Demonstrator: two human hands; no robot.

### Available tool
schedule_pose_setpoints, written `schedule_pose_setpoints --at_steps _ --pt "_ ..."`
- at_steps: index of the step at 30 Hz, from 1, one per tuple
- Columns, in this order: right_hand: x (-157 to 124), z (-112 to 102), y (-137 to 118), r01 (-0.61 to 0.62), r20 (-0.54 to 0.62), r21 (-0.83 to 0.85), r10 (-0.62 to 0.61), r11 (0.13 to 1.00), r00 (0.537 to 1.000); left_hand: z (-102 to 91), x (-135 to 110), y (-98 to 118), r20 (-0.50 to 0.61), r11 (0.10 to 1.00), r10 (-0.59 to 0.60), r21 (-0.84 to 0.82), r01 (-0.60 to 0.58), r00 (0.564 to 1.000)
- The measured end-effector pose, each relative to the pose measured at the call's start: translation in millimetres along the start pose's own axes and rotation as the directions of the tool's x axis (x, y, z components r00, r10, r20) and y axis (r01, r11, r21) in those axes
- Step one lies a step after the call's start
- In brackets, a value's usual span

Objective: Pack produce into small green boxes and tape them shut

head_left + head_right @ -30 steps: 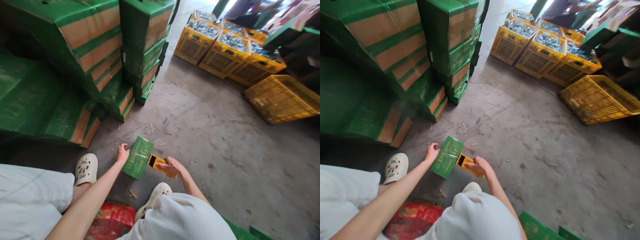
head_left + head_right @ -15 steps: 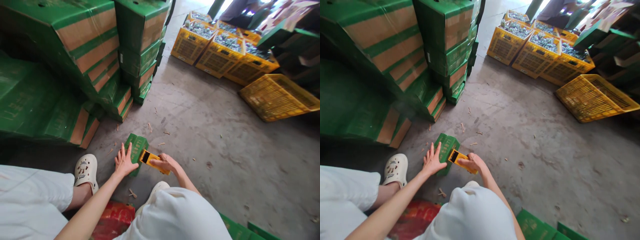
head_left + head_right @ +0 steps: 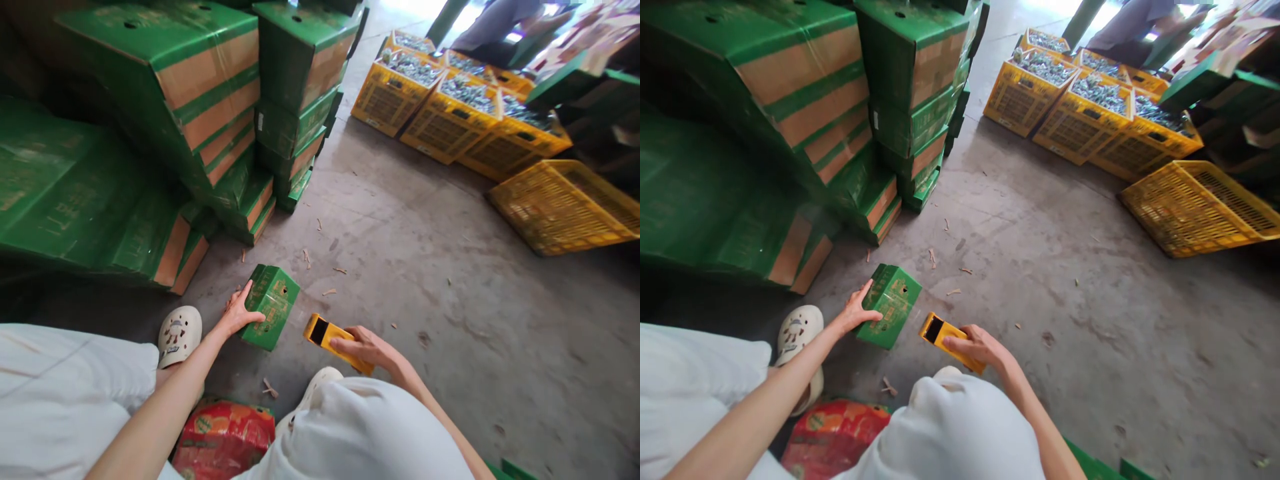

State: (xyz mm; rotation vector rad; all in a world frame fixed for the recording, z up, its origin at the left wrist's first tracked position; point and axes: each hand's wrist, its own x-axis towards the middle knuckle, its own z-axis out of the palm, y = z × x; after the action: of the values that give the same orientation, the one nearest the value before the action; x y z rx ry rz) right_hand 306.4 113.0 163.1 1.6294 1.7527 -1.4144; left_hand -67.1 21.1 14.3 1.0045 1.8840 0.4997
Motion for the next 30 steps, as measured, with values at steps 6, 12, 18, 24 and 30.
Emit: schedule_pose_setpoints --at_steps 6,12,18,24,30 --pt "68 27 -14 0.018 0.006 -0.165 -0.017 0.986 1.000 -7.0 9 -13 0.028 0.994 0.035 -0.106 -0.032 0.999" --pt "94 48 -45 0.059 -0.022 -0.139 -0.063 0.988 0.998 -39.7 21 -41 0.051 0.980 0.074 -0.188 -0.063 0.996" --pt "109 61 -63 0.144 -0.025 -0.081 -0.147 0.986 0.989 -35.2 16 -21 -0.200 0.985 0.104 0.155 -0.073 0.974" --pt "117 70 -62 0.152 -0.028 -0.092 -0.155 0.984 0.987 13.4 -8 30 -0.248 0.834 0.031 0.540 0.111 0.968" --pt "92 62 -53 0.164 -0.033 -0.125 -0.169 0.979 0.985 22.0 -22 48 -0.282 0.832 0.014 0.535 0.145 0.959"
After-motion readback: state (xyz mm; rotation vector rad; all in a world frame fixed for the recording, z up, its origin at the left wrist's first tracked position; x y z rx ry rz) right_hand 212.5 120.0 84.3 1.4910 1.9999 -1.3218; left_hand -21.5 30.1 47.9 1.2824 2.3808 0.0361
